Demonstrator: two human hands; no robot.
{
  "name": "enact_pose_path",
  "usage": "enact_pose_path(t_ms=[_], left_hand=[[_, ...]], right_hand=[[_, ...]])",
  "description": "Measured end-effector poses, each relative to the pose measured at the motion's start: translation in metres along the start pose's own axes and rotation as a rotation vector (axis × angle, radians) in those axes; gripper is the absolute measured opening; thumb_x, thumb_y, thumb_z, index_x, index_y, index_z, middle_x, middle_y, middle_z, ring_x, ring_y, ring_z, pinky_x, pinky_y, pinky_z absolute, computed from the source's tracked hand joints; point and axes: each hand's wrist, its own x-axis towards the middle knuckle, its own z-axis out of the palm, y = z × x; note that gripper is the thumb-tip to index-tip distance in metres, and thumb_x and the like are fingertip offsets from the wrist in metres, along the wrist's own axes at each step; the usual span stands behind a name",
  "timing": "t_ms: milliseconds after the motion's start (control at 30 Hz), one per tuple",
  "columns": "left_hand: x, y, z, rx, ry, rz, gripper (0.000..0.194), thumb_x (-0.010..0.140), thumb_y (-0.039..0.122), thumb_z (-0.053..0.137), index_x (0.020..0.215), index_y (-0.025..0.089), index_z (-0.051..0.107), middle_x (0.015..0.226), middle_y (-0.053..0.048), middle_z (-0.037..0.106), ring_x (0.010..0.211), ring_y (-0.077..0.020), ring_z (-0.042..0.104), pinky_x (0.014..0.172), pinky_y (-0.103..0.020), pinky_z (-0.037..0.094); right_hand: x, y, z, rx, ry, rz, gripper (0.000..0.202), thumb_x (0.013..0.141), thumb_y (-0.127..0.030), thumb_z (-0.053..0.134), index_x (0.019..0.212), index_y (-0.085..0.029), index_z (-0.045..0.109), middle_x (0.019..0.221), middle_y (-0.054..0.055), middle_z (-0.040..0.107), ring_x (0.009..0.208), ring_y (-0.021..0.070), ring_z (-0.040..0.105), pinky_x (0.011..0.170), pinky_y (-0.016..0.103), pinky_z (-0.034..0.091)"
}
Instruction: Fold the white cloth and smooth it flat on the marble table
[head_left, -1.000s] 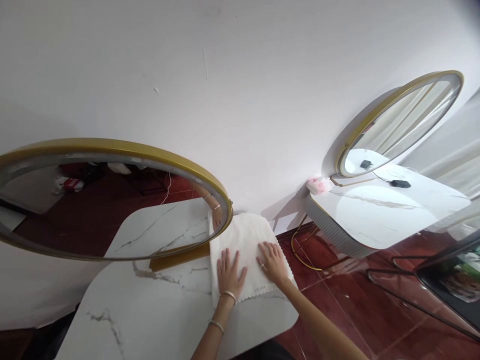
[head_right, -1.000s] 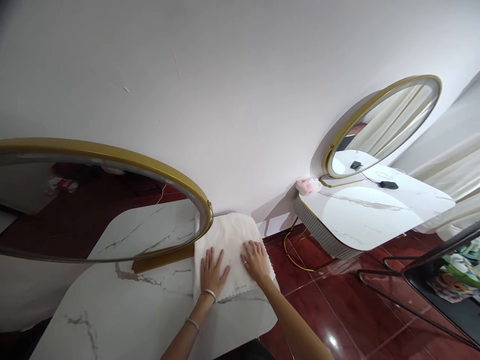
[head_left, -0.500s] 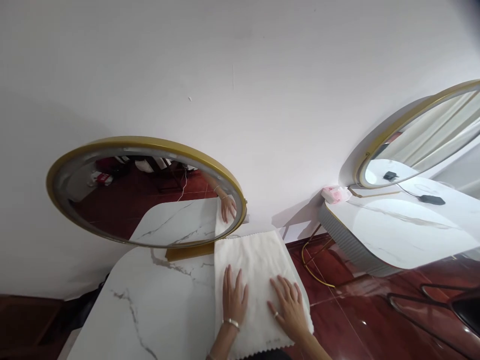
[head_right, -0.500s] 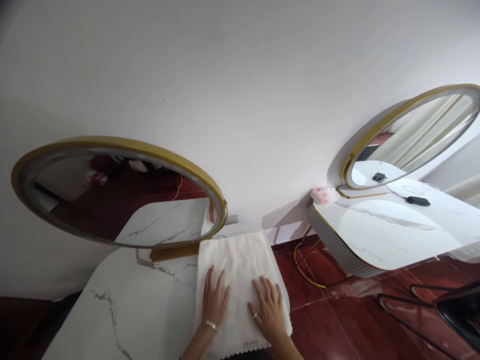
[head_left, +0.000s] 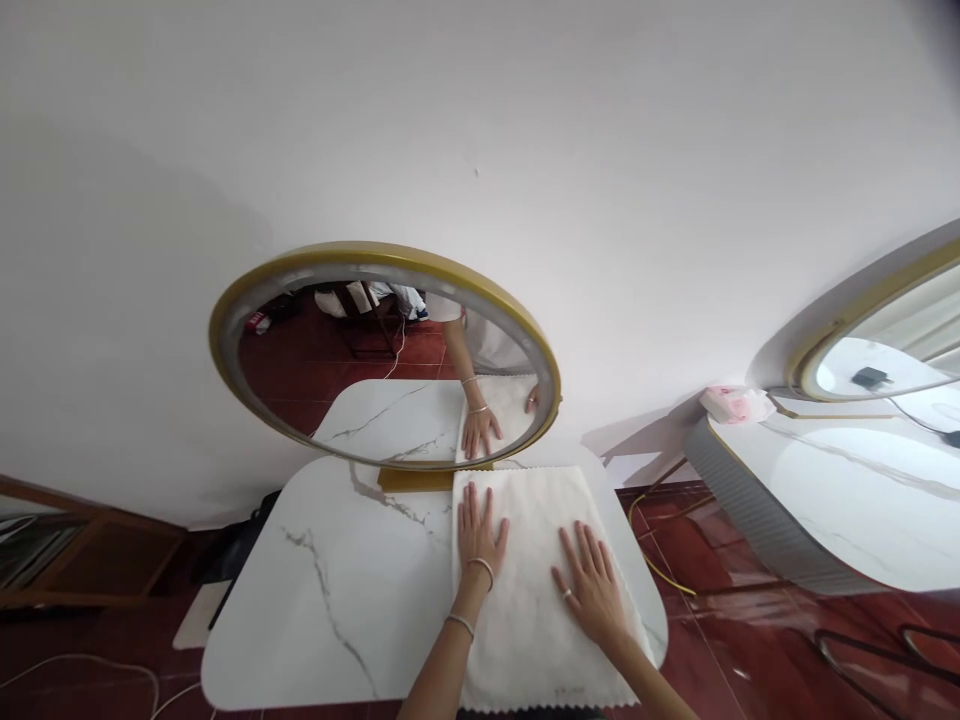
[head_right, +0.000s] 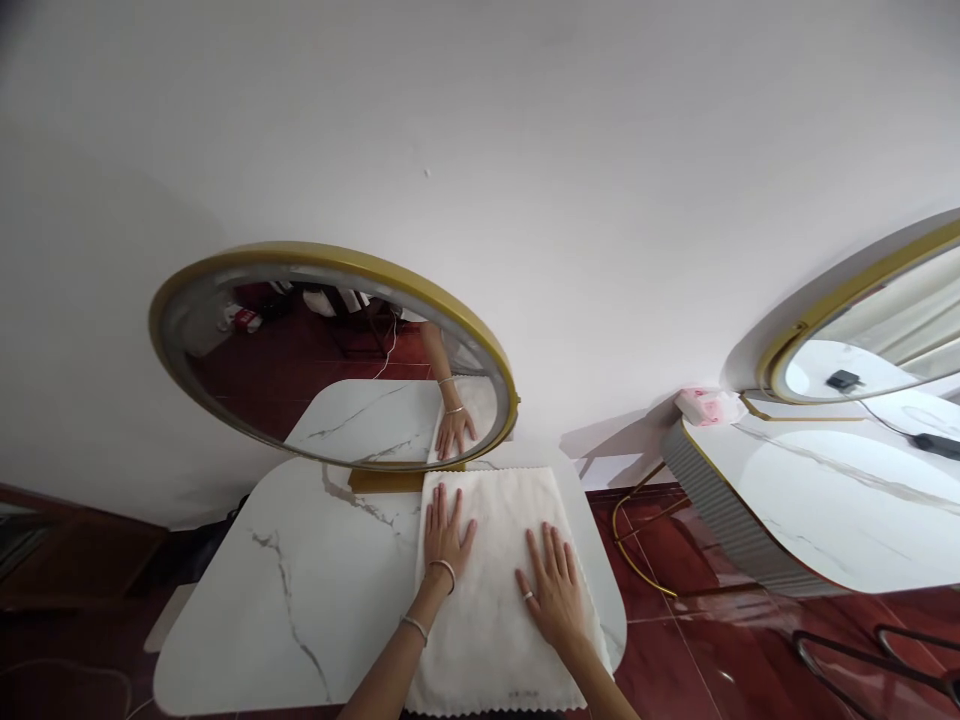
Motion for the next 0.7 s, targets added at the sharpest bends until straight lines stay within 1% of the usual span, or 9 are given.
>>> enact_pose_path(t_ms=[100,167,200,267,367,433,567,633,700], left_hand=[[-0.009,-0.028,-0.009,0.031,0.006,-0.009,0.063,0.088,0.037,0.049,0.147,0.027,0.028,0.158,-0.007,0.010,0.145,-0.0264,0.013,0.115,-0.048,0.024],[-0.014,-0.053,-0.018,0.049,0.006,-0.007,0.063,0.088,0.039,0.049,0.146,0.027,0.029,0.158,-0.007,0.012,0.145,-0.0263,0.013,0.115,-0.047,0.025],[-0.017,-0.068,-0.024,0.057,0.008,-0.008,0.062,0.089,0.039,0.048,0.146,0.027,0.029,0.158,-0.006,0.012,0.145,-0.0261,0.014,0.115,-0.047,0.025],[-0.021,-0.100,-0.039,0.078,0.015,-0.019,0.061,0.090,0.039,0.047,0.146,0.026,0.029,0.158,-0.007,0.012,0.145,-0.0260,0.014,0.115,-0.046,0.025],[-0.025,-0.153,-0.064,0.114,0.017,-0.040,0.059,0.090,0.039,0.046,0.146,0.025,0.031,0.158,-0.008,0.012,0.144,-0.0270,0.015,0.115,-0.046,0.025],[-0.025,-0.189,-0.081,0.137,0.010,-0.047,0.058,0.090,0.039,0.046,0.145,0.024,0.032,0.158,-0.009,0.013,0.144,-0.0279,0.016,0.114,-0.047,0.025],[-0.025,-0.255,-0.113,0.180,0.006,-0.077,0.058,0.090,0.038,0.046,0.145,0.025,0.033,0.157,-0.009,0.018,0.144,-0.0266,0.018,0.114,-0.046,0.025],[-0.026,-0.281,-0.127,0.198,0.002,-0.084,0.057,0.090,0.038,0.046,0.144,0.025,0.034,0.156,-0.008,0.021,0.143,-0.0259,0.019,0.114,-0.045,0.026],[-0.028,-0.302,-0.138,0.210,-0.003,-0.076,0.057,0.090,0.039,0.045,0.144,0.024,0.035,0.156,-0.009,0.022,0.143,-0.0256,0.019,0.114,-0.045,0.026]], right_hand=[[0.003,-0.023,0.007,0.033,0.007,0.029,0.071,0.093,-0.051,0.038,0.152,-0.025,0.009,0.141,0.014,0.043,0.130,0.0296,0.040,0.102,0.047,0.036],[0.012,-0.044,0.015,0.048,0.004,0.053,0.069,0.093,-0.050,0.039,0.151,-0.027,0.010,0.131,0.013,0.052,0.120,0.0286,0.048,0.096,0.045,0.041],[0.019,-0.058,0.019,0.052,0.007,0.054,0.068,0.093,-0.049,0.039,0.151,-0.027,0.011,0.129,0.013,0.053,0.118,0.0287,0.049,0.094,0.046,0.042],[0.034,-0.089,0.027,0.062,0.014,0.010,0.069,0.093,-0.047,0.038,0.152,-0.025,0.008,0.136,0.015,0.047,0.125,0.0300,0.044,0.098,0.048,0.040],[0.057,-0.146,0.037,0.080,-0.004,-0.128,0.071,0.094,-0.044,0.037,0.152,-0.021,0.003,0.152,0.015,0.028,0.139,0.0308,0.026,0.107,0.050,0.029],[0.068,-0.186,0.043,0.081,-0.027,-0.184,0.071,0.094,-0.041,0.037,0.151,-0.019,0.002,0.155,0.013,0.020,0.141,0.0306,0.020,0.110,0.050,0.025],[0.081,-0.258,0.054,0.094,-0.033,-0.179,0.071,0.093,-0.039,0.037,0.151,-0.019,0.002,0.156,0.011,0.016,0.142,0.0304,0.018,0.111,0.051,0.022],[0.083,-0.287,0.061,0.113,-0.033,-0.173,0.071,0.093,-0.039,0.038,0.151,-0.019,0.003,0.156,0.011,0.018,0.142,0.0305,0.019,0.111,0.051,0.023],[0.083,-0.311,0.069,0.130,-0.025,-0.163,0.071,0.093,-0.039,0.039,0.152,-0.020,0.004,0.155,0.011,0.022,0.141,0.0308,0.022,0.110,0.052,0.025]])
